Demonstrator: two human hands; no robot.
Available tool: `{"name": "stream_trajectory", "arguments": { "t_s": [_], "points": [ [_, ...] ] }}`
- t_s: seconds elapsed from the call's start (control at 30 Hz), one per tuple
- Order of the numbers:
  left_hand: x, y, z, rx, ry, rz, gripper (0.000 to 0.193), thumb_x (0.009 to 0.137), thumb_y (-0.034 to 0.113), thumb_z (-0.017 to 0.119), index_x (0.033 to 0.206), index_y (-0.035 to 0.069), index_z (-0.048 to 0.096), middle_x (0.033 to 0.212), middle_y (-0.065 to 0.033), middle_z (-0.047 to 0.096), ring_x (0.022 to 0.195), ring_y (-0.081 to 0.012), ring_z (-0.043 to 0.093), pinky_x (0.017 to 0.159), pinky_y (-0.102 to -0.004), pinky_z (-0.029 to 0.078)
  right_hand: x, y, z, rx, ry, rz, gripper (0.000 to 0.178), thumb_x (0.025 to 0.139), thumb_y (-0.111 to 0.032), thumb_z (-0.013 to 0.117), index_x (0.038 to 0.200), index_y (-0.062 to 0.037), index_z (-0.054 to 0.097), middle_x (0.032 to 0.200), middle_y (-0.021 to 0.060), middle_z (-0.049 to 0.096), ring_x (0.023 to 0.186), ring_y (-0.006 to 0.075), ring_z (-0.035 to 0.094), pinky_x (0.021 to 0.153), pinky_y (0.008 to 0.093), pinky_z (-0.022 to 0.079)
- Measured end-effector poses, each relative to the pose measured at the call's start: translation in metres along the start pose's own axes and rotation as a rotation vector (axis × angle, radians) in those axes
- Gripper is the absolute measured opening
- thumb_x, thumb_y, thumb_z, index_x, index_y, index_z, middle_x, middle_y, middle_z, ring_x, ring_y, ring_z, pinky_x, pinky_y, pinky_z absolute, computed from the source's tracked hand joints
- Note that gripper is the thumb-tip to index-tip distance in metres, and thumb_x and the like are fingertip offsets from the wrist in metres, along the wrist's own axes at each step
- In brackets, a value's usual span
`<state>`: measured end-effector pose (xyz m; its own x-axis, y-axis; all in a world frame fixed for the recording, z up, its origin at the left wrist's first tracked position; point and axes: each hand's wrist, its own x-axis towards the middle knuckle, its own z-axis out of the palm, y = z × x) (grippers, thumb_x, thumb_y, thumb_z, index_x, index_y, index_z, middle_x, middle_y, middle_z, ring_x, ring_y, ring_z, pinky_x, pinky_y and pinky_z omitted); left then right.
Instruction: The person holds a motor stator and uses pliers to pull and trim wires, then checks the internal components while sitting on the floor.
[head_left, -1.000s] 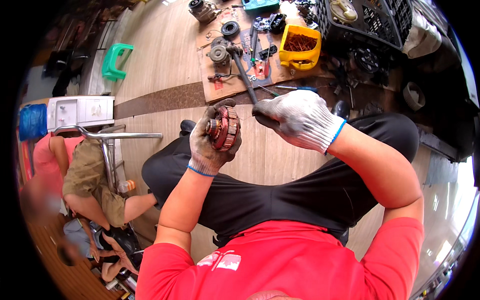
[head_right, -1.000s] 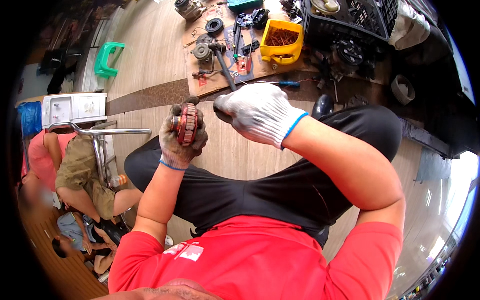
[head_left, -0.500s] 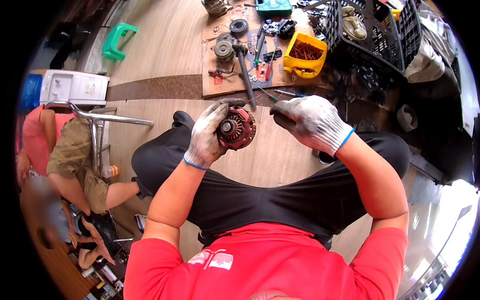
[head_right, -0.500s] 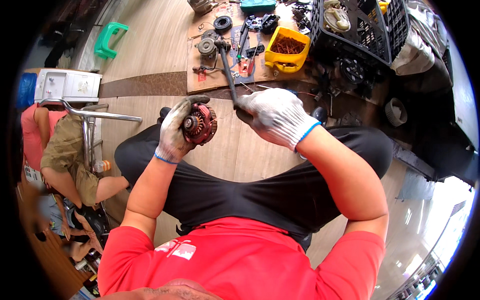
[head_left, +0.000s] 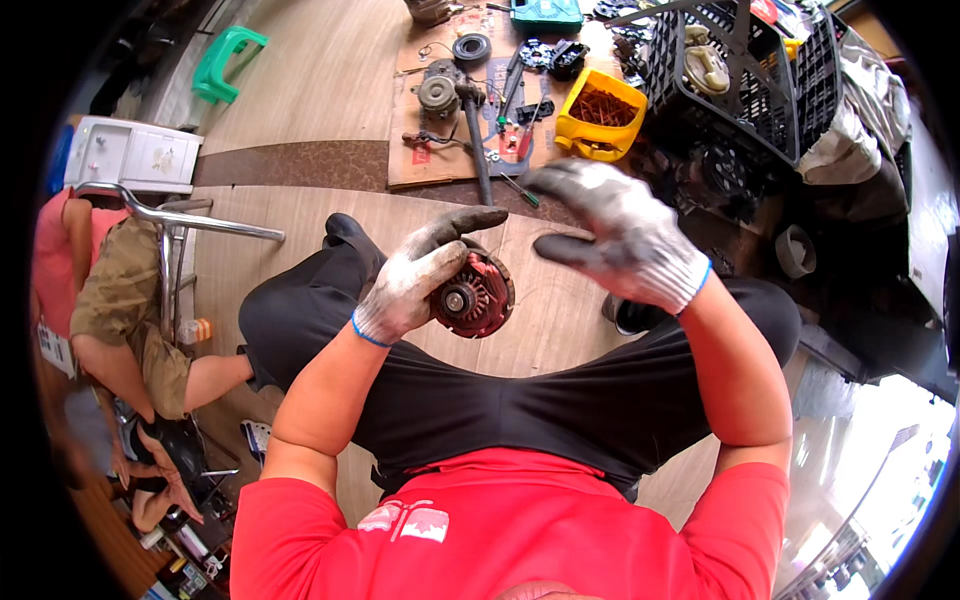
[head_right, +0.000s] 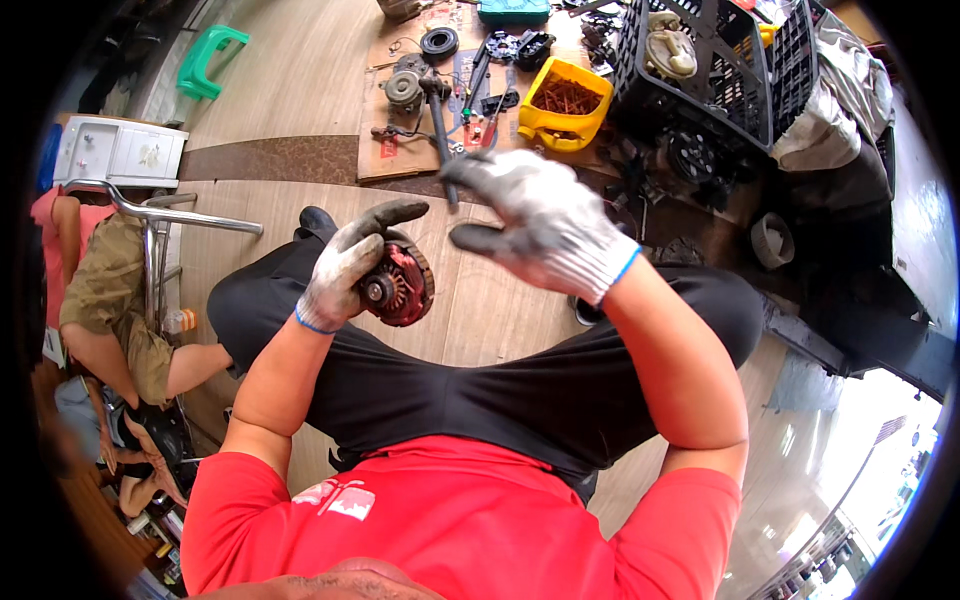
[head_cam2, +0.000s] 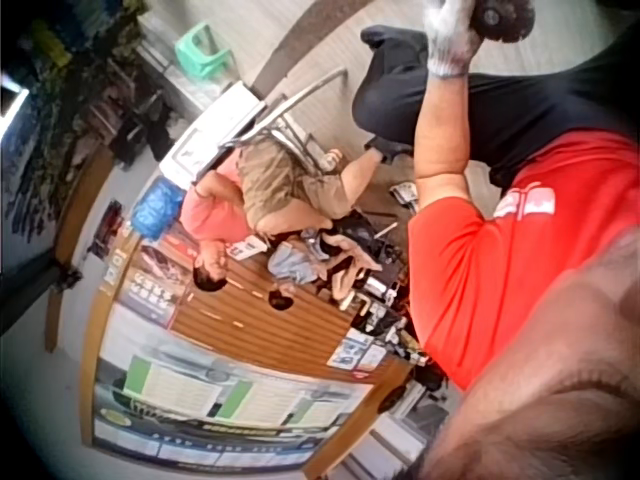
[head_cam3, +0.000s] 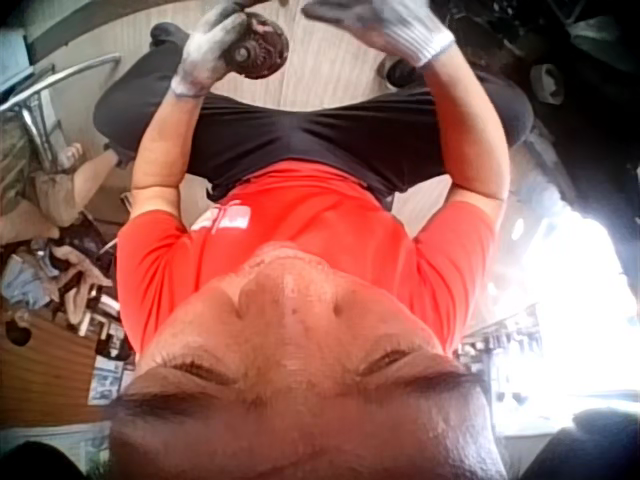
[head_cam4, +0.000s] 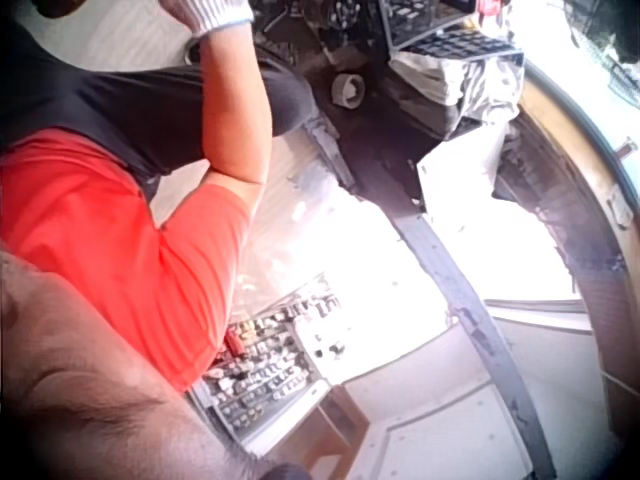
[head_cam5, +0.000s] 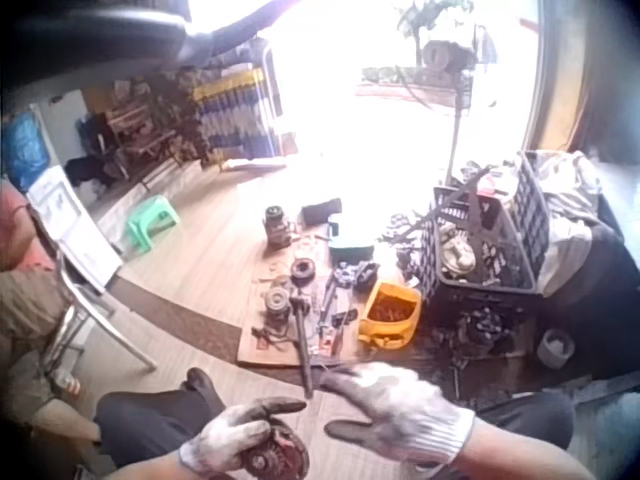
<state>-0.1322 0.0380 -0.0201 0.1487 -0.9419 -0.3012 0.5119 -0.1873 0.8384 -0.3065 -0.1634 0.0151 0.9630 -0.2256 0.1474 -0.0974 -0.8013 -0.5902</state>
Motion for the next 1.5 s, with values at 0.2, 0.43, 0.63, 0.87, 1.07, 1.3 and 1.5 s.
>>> {"name": "stream_trajectory", "arguments": {
  "t_s": [0.2, 0.43, 0.63, 0.87, 1.07, 1.3, 1.5],
  "points": [
    [0.000, -0.002, 0.005, -0.008, -0.063, 0.010, 0.080, 0.092, 0.043, 0.067, 0.146, -0.009, 0.037, 0.107, -0.0114, 0.067, 0.092, -0.0137, 0.065, 0.081, -0.0247, 0.053, 0.000, 0.001, 0.018, 0.134, -0.160, -0.021, 0.027, 0.091, -0.031, 0.068, 0.101, -0.0058, 0.070, 0.088, 0.0167, 0.067, 0.082, 0.0380, 0.065, 0.071, 0.0432, 0.053],
    [0.003, -0.002, 0.003, -0.098, -0.064, -0.028, 0.077, 0.093, 0.039, 0.066, 0.146, -0.009, 0.036, 0.106, -0.0126, 0.067, 0.093, -0.0164, 0.067, 0.081, -0.0278, 0.055, 0.000, 0.001, 0.009, -0.105, -0.018, -0.024, 0.015, 0.085, -0.017, 0.062, 0.097, -0.0130, 0.071, 0.082, 0.0134, 0.068, 0.078, 0.0359, 0.067, 0.068, 0.0442, 0.054],
    [0.010, -0.017, -0.001, -0.312, -0.045, -0.114, 0.042, 0.102, 0.022, 0.052, 0.133, -0.005, 0.050, 0.112, -0.0160, 0.067, 0.099, -0.0218, 0.069, 0.087, -0.0341, 0.058, 0.003, 0.021, 0.014, -0.146, -0.022, 0.104, 0.018, 0.090, -0.023, 0.064, 0.103, -0.0136, 0.071, 0.084, 0.0150, 0.069, 0.081, 0.0362, 0.068, 0.070, 0.0437, 0.055],
    [0.015, -0.028, -0.008, -0.369, 0.309, -0.058, 0.034, 0.105, 0.021, 0.046, 0.126, -0.003, 0.056, 0.116, -0.0156, 0.067, 0.097, -0.0232, 0.071, 0.083, -0.0348, 0.061, 0.011, 0.015, 0.005, -0.241, 0.416, -0.027, 0.032, 0.090, -0.027, 0.069, 0.114, -0.0069, 0.066, 0.099, 0.0148, 0.069, 0.093, 0.0324, 0.067, 0.080, 0.0424, 0.055],
    [0.018, -0.028, -0.012, -0.362, 0.435, -0.060, 0.033, 0.105, 0.025, 0.045, 0.123, 0.001, 0.058, 0.113, -0.0142, 0.069, 0.089, -0.0242, 0.073, 0.061, -0.0313, 0.060, -0.006, -0.001, 0.022, 0.037, -0.121, 0.102, 0.051, 0.088, -0.040, 0.071, 0.127, -0.0088, 0.062, 0.107, 0.0193, 0.069, 0.096, 0.0374, 0.067, 0.081, 0.0443, 0.054],
    [0.014, -0.023, -0.008, -0.380, 0.424, -0.021, 0.028, 0.105, 0.019, 0.047, 0.125, 0.000, 0.055, 0.116, -0.0150, 0.067, 0.098, -0.0257, 0.071, 0.080, -0.0361, 0.062, 0.004, 0.006, 0.060, 0.221, -0.530, 0.358, 0.045, 0.089, -0.041, 0.068, 0.118, -0.0070, 0.065, 0.103, 0.0248, 0.068, 0.096, 0.0416, 0.066, 0.081, 0.0458, 0.053],
    [0.012, -0.021, -0.012, -0.378, 0.443, 0.017, 0.027, 0.104, 0.015, 0.050, 0.126, 0.000, 0.054, 0.119, -0.0153, 0.066, 0.103, -0.0254, 0.069, 0.087, -0.0368, 0.061, 0.004, -0.009, 0.039, 0.240, -0.430, 0.324, 0.031, 0.094, -0.036, 0.064, 0.107, -0.0084, 0.070, 0.093, 0.0232, 0.068, 0.087, 0.0440, 0.065, 0.072, 0.0445, 0.052]
  ]
}}
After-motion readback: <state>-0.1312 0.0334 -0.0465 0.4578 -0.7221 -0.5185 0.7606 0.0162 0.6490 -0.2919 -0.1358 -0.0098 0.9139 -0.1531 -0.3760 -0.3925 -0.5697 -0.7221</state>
